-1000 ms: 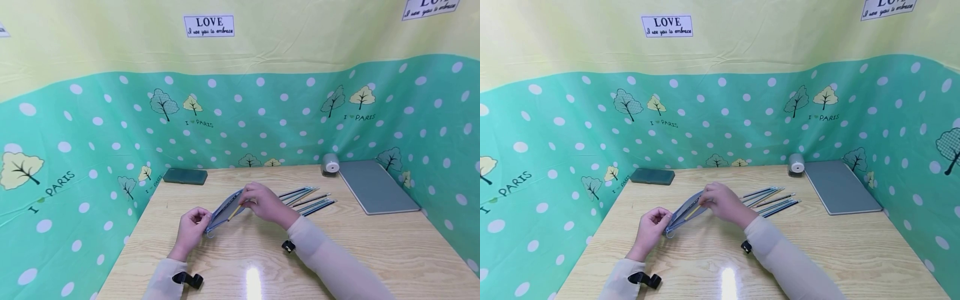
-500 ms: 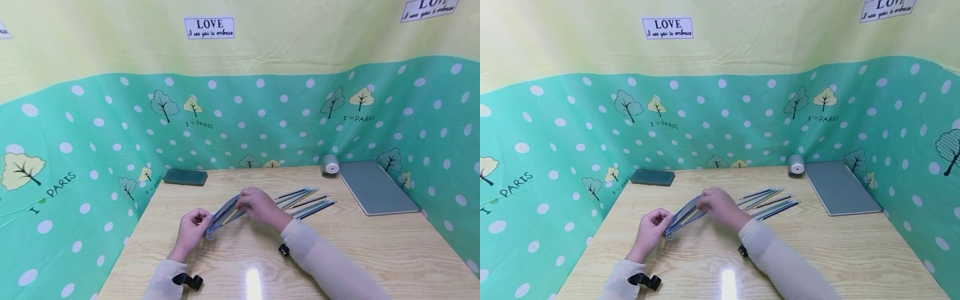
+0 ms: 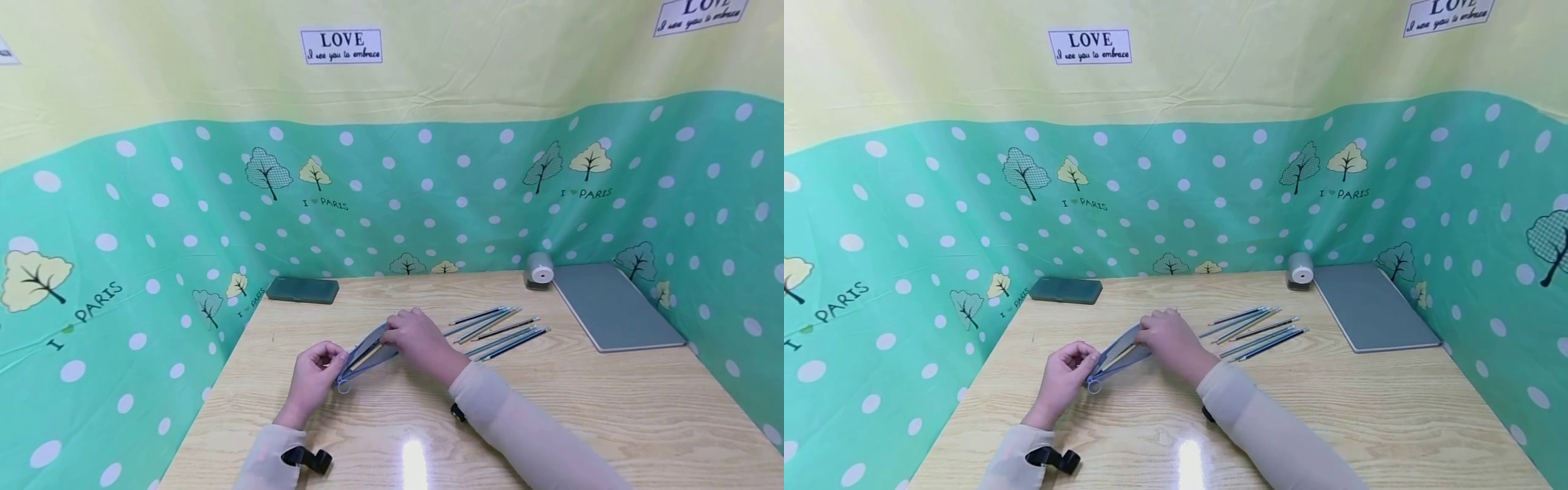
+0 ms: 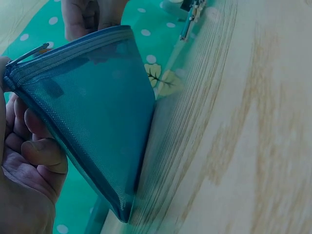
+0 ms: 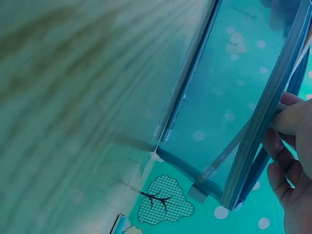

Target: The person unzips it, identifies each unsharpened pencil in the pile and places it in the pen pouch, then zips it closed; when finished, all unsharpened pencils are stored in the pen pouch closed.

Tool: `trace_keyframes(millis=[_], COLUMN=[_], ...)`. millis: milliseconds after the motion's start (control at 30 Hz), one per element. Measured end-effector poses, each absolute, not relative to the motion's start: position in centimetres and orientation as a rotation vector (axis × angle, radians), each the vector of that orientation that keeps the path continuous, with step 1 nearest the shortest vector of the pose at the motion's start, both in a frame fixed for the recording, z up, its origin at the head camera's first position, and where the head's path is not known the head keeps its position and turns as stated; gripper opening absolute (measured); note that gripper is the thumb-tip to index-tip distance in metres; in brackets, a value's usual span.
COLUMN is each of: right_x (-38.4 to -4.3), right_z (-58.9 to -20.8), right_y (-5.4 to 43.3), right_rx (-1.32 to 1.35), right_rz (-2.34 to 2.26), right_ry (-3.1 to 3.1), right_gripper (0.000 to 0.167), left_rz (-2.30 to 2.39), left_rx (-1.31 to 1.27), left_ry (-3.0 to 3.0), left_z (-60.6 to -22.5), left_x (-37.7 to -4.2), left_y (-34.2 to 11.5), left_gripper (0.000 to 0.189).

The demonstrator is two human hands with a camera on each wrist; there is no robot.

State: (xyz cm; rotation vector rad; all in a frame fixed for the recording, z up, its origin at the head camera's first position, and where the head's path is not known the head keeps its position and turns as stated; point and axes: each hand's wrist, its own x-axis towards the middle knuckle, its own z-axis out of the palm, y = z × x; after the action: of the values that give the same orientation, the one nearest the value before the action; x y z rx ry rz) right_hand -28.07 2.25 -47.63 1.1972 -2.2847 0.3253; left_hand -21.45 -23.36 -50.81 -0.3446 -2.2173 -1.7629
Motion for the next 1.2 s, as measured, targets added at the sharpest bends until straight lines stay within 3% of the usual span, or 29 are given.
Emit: trace_keyframes(millis=[867, 1200], right_x=[-27.3, -27.1], right_z=[-47.1, -46.5], right_y=[2.0, 2.9], right_rx=[1.148, 1.157], right_rz=[0.286, 0.378], right_ry=[-2.386, -2.404], right_gripper=[0.006, 0.014], left_rz=[-1.771, -1.763], left_rx=[-0.387, -0.397], left_ry=[-2.205, -2.203], left_z=[-50.9, -50.9], left_x=[-21.5, -21.5], left_y=[-23.3, -23.4], left_gripper=[0.006, 0.006])
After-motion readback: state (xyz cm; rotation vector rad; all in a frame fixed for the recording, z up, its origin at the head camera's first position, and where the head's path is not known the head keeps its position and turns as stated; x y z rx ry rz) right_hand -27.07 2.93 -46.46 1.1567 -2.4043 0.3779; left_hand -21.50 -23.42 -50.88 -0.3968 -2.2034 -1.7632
